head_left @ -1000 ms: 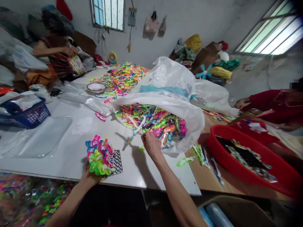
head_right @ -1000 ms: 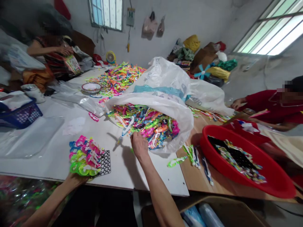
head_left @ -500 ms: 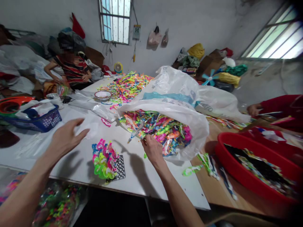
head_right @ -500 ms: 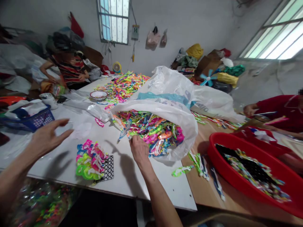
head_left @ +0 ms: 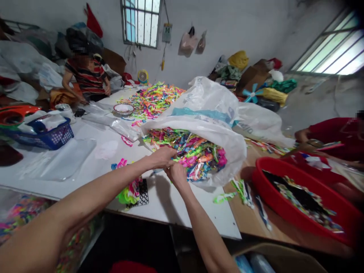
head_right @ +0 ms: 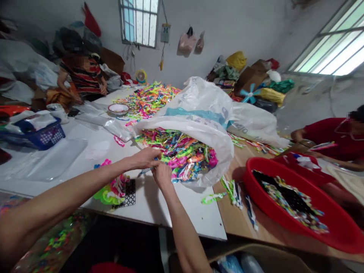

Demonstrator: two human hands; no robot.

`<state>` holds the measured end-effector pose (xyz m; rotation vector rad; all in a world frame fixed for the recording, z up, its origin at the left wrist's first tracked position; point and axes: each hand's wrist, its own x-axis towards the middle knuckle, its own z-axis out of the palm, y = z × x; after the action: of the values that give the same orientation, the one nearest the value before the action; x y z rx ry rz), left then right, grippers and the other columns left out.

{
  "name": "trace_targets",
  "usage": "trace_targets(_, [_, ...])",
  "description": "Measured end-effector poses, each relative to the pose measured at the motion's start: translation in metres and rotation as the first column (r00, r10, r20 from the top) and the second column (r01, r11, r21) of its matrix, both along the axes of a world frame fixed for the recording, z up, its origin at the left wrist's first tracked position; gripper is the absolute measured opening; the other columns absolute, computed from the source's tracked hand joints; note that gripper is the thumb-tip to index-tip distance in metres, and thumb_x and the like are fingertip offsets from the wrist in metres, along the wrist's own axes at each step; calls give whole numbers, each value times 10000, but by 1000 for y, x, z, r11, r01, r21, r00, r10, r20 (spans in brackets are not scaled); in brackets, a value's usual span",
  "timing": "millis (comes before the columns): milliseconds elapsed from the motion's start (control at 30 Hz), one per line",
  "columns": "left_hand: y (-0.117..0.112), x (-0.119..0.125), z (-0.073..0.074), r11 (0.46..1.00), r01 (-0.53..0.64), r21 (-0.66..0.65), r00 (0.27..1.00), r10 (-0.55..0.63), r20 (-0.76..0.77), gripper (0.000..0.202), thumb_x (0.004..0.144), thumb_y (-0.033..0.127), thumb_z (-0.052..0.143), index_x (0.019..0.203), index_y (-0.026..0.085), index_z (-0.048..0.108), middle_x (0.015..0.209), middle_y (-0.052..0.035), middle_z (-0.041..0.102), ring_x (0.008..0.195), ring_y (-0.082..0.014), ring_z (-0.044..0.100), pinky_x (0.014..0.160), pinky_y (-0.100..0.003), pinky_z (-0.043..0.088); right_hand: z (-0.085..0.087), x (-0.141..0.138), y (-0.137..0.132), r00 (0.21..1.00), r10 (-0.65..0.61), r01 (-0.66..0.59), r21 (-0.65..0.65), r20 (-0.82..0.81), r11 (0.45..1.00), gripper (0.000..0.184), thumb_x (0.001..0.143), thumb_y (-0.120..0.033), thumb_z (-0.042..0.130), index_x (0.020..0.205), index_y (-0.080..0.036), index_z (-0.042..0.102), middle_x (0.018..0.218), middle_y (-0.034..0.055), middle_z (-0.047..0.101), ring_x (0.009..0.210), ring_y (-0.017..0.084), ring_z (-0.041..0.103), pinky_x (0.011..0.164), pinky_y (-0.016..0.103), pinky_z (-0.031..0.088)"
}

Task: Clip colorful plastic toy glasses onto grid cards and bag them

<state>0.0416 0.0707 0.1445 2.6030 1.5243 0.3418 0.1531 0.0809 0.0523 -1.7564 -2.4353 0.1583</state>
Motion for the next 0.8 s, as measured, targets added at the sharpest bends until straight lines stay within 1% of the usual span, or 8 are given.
trace_targets(67, [-3,2,-3,998,40,-44,998,-42,-51,192,790,170,510,855,129,686,808,-48,690,757,-143,603,653,-214,419,-11,1,1,995,-35,30,-59,-91,998,184,831,-230,532,958,-201,663,933,93,693,910,220,640,704,267,426])
trace_targets(167, [9,-6,-2,994,-15,-110,992,1,-127,197,786,144,496,830,108,685,779,-67,678,753,-165,601,667,-242,424,-24,8,3,964,-97,61,-148,-248,987,151,799,-271,584,872,-160,656,851,104,692,852,234,645,673,275,429])
trace_targets(267, [19,-29,6,983,-143,-113,973,118,-199,233,764,130,529,957,71,646,961,-133,654,873,-211,605,746,-286,437,-32,18,-2,838,-183,41,-275,-514,960,180,825,-305,546,825,-133,601,747,89,672,700,190,644,616,259,441])
trace_targets(367, [6,-60,14,973,-231,18,958,230,-173,405,802,262,555,1172,101,526,1225,-145,540,1059,-223,546,875,-310,418,-44,18,-22,685,-177,-103,-333,-707,937,225,870,-353,459,914,-154,553,761,57,669,651,145,636,578,226,457])
trace_targets(467, [-27,-81,12,938,-344,47,924,347,-159,484,885,474,406,1222,133,478,1200,-111,574,1120,-235,521,938,-368,392,-67,1,-49,599,-88,-303,-328,-796,895,203,826,-342,517,910,-166,570,763,33,665,672,146,624,605,234,465])
trace_targets(567, [-53,-87,-4,869,-477,-132,861,431,-271,592,888,596,259,1158,153,544,1131,-119,628,1087,-280,557,915,-437,400,-95,-22,-65,613,-64,-325,-326,-787,888,163,805,-294,530,849,-157,607,764,35,658,719,161,612,675,256,462])
trace_targets(667, [-61,-84,-20,825,-524,-211,845,474,-248,616,890,605,183,1129,198,578,1116,-100,650,1059,-271,582,890,-402,420,-109,-37,-64,625,-30,-296,-272,-780,916,197,839,-291,499,907,-149,618,840,59,660,778,176,606,707,262,454])
trace_targets(800, [-59,-78,-22,804,-542,-247,841,517,-161,633,882,618,144,1156,239,571,1133,-71,654,1054,-270,592,877,-391,435,-97,-51,-63,868,130,-272,-239,-480,932,198,836,-212,503,993,-139,598,936,90,642,841,200,591,722,273,439])
